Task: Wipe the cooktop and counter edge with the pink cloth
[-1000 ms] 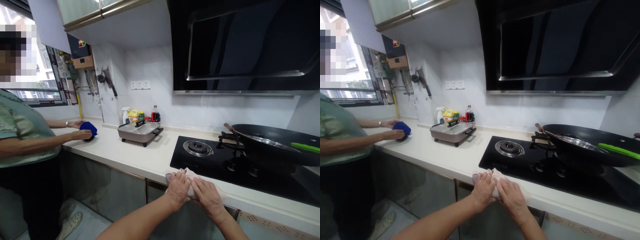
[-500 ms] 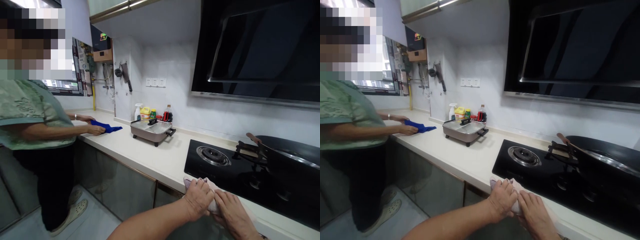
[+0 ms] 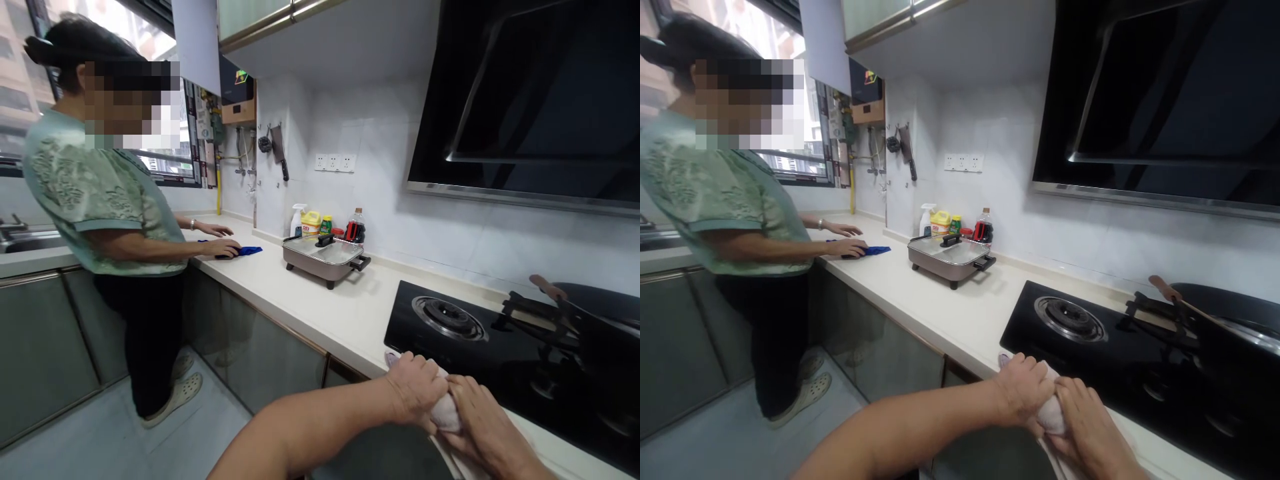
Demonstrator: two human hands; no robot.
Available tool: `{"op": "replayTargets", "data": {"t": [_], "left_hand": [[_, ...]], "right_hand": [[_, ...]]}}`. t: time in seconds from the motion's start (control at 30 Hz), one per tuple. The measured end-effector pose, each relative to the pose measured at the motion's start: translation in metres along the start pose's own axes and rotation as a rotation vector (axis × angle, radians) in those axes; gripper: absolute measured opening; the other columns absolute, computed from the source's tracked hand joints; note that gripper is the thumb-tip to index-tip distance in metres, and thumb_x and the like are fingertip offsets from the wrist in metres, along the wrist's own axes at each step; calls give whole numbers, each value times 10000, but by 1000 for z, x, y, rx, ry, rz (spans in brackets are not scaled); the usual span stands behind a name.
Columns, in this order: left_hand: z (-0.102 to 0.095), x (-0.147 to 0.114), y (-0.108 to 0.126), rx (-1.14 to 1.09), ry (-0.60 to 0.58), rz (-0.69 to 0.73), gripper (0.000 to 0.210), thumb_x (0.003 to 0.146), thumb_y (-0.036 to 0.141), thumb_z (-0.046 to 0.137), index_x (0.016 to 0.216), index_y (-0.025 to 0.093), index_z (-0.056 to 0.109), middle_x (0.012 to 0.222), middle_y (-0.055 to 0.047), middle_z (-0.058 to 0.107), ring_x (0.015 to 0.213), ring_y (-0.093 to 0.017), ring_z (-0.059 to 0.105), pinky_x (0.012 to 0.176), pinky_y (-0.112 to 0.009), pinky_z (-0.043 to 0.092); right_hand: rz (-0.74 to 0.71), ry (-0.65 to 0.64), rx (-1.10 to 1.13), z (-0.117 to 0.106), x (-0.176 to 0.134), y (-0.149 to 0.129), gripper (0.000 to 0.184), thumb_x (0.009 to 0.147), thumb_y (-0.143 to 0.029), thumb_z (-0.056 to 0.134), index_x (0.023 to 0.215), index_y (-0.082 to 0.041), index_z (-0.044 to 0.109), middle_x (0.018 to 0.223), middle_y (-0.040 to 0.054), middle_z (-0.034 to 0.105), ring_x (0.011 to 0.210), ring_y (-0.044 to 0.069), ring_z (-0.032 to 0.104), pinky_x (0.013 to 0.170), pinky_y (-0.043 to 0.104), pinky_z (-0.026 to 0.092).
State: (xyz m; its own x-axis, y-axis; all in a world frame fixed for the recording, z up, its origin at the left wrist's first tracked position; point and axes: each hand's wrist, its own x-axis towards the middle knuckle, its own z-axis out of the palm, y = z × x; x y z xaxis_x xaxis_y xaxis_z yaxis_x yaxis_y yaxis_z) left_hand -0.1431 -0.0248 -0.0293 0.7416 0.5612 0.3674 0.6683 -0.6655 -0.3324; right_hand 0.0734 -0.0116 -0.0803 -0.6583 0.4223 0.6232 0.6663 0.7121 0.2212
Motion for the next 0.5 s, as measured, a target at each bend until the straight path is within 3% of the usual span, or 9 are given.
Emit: {"op": "replayTargets", "data": {"t": [0.13,0.5], "left_hand": [[-11,8,-6,-32,-82,10,716,735,688,795,1140,122,628,1031,-99,648,880,-248,606,738,-379,455],[-4,19,-20,-131,-135,59,797,686,740,769,1155,111,630,1074,-124,699,896,-277,706,765,-406,563]], "right_hand": [[29,-49,53,-5,5,1,466,753,-295,754,1170,-207,565,1081,97,629,929,264,583,806,384,451],[137,-108,144,-14,18,-1,407,722,-395,810,1008,-229,572,967,36,595,851,224,559,759,346,439]]}}
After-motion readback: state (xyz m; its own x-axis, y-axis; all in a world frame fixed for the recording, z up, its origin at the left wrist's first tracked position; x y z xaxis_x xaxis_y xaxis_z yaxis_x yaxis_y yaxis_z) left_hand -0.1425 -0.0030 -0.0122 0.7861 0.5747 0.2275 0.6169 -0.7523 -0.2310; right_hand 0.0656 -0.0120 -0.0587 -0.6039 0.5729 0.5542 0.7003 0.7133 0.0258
